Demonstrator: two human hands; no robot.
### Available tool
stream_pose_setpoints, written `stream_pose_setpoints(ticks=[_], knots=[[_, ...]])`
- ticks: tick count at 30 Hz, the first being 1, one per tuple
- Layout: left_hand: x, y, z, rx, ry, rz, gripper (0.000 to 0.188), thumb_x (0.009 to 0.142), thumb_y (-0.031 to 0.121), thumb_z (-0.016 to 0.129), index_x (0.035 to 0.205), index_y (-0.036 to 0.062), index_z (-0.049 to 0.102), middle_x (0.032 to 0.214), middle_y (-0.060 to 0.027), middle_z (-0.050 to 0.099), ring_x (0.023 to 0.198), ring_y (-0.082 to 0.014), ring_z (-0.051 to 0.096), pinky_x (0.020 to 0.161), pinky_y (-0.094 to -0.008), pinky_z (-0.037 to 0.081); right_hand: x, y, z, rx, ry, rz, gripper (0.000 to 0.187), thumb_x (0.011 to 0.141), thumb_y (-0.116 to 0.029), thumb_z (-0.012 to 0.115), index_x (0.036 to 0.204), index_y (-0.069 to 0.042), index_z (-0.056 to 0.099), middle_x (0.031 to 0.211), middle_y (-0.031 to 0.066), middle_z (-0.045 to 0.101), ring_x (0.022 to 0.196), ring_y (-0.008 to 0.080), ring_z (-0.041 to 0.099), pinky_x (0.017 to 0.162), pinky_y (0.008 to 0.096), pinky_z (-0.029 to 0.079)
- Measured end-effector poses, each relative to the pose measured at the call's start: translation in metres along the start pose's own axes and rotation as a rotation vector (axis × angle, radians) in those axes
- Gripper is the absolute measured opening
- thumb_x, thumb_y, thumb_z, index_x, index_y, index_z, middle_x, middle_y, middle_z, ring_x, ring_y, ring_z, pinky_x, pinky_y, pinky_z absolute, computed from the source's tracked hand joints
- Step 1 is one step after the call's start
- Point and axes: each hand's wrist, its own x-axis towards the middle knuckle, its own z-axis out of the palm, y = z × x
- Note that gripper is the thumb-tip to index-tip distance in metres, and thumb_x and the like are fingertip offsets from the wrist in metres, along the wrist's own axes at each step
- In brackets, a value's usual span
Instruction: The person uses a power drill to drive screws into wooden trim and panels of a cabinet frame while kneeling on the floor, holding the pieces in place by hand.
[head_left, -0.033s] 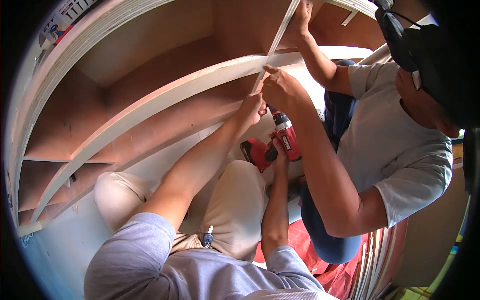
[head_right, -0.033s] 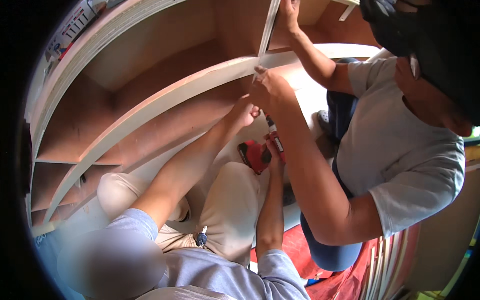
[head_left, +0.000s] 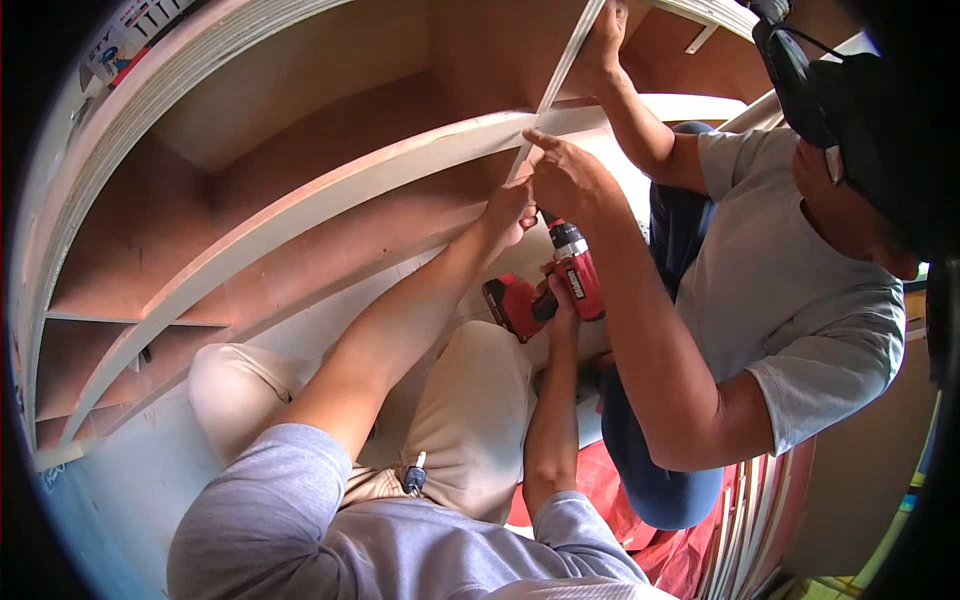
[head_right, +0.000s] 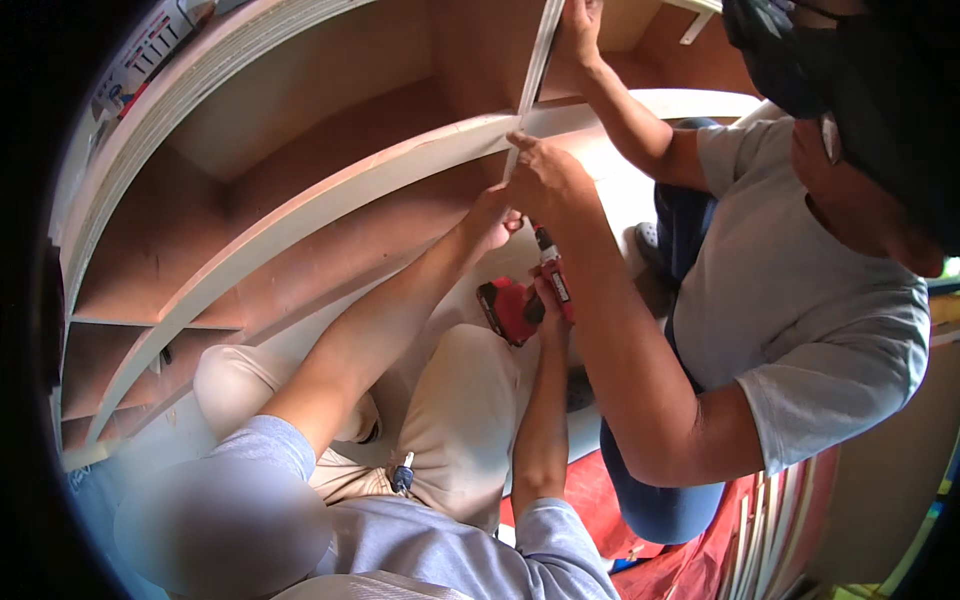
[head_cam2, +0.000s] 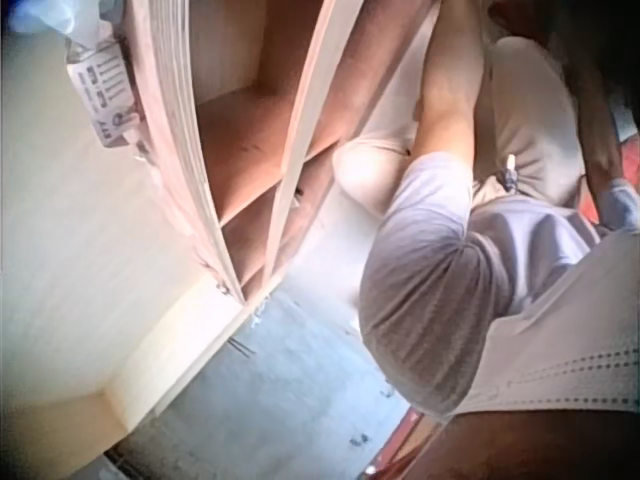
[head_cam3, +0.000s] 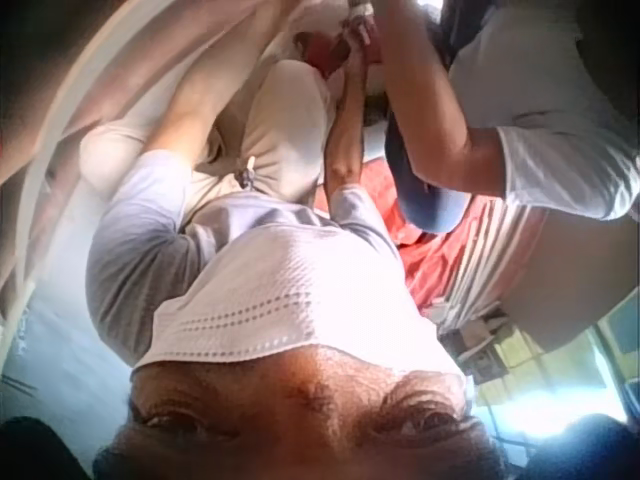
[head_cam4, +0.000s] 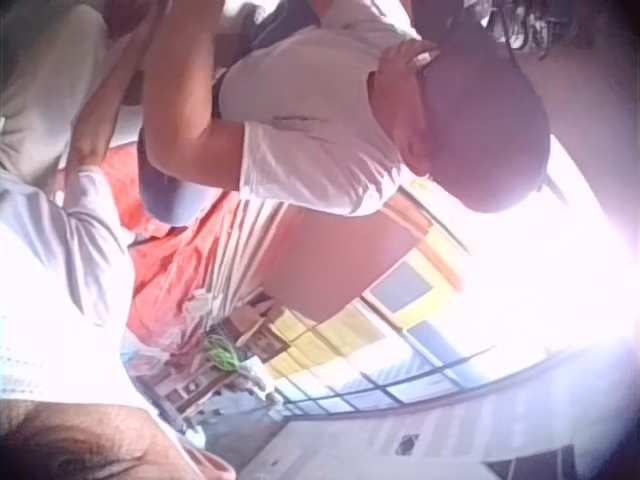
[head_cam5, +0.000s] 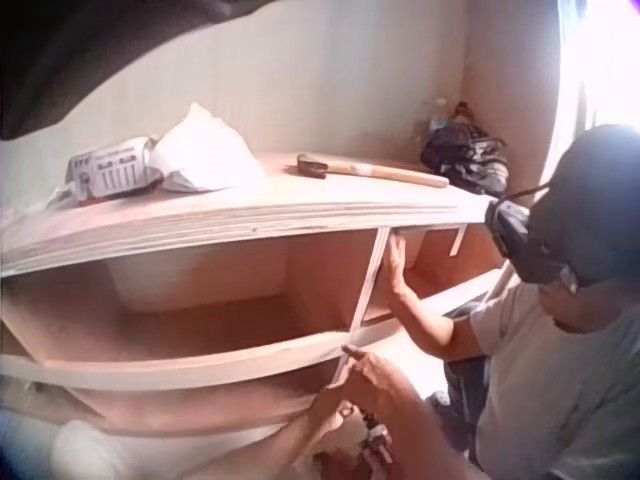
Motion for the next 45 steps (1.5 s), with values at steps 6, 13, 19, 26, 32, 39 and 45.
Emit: stream_pose_setpoints(ticks=[6,13,19,26,32,39,45], knots=[[0.006,0.019,0.014,0.038,0.123,-0.078,0.016,0.089,0.034,0.054,0.082,0.0195,0.055,0.053,0.0105,0.029,0.045,-0.0051,0.024,0.044,-0.0227,0.020,0.016,-0.005,-0.003,-0.079,-0.095,0.000,0.031,0.081,-0.018,0.064,0.108,-0.005,0.055,0.091,0.0048,0.061,0.062,0.0091,0.055,0.051,0.0223,0.046],[0.006,0.025,0.019,0.070,0.137,-0.055,0.020,0.092,0.030,0.047,0.093,0.0141,0.058,0.052,0.0079,0.032,0.043,-0.0053,0.027,0.041,-0.0222,0.021,0.017,0.002,-0.001,0.034,-0.098,0.013,0.028,0.083,-0.015,0.061,0.109,-0.005,0.054,0.094,0.0055,0.061,0.063,0.0092,0.056,0.051,0.0223,0.047],[0.009,0.023,0.014,0.026,-0.015,0.034,0.021,0.094,0.032,0.045,0.090,0.0135,0.055,0.055,0.0078,0.039,0.042,-0.0037,0.029,0.041,-0.0199,0.024,0.025,0.009,-0.002,0.069,-0.112,0.006,0.028,0.083,-0.016,0.062,0.108,-0.005,0.054,0.094,0.0057,0.061,0.064,0.0094,0.056,0.051,0.0232,0.048],[0.008,0.028,0.006,0.078,-0.016,0.010,0.021,0.094,0.030,0.046,0.104,0.0143,0.055,0.060,0.0098,0.037,0.046,-0.0017,0.029,0.042,-0.0183,0.022,0.019,0.008,0.013,0.074,-0.073,0.025,0.029,0.083,-0.018,0.063,0.108,-0.005,0.055,0.094,0.0053,0.061,0.066,0.0094,0.056,0.054,0.0227,0.047],[-0.004,0.047,0.017,0.085,0.135,-0.032,0.026,0.091,0.034,0.051,0.104,0.0129,0.060,0.057,0.0090,0.040,0.042,-0.0021,0.026,0.040,-0.0191,0.021,0.012,0.020,0.023,-0.137,-0.058,0.007,0.021,0.083,-0.016,0.062,0.102,-0.007,0.059,0.095,0.0034,0.060,0.068,0.0077,0.055,0.064,0.0201,0.045],[0.003,0.054,0.002,0.129,-0.026,-0.004,0.028,0.090,0.033,0.053,0.100,0.0080,0.060,0.059,0.0074,0.045,0.046,-0.0041,0.039,0.046,-0.0196,0.037,0.012,0.027,0.039,-0.574,0.048,-0.488,0.020,0.085,-0.015,0.061,0.103,-0.005,0.060,0.097,0.0034,0.060,0.082,0.0123,0.057,0.075,0.0235,0.045],[0.013,0.054,0.003,0.170,-0.021,-0.032,0.029,0.090,0.032,0.053,0.103,0.0069,0.059,0.057,0.0081,0.043,0.044,-0.0034,0.036,0.044,-0.0199,0.031,0.013,0.013,0.041,-0.626,0.039,-0.583,0.022,0.085,-0.015,0.061,0.104,-0.005,0.059,0.098,0.0038,0.060,0.087,0.0138,0.057,0.078,0.0250,0.045]])
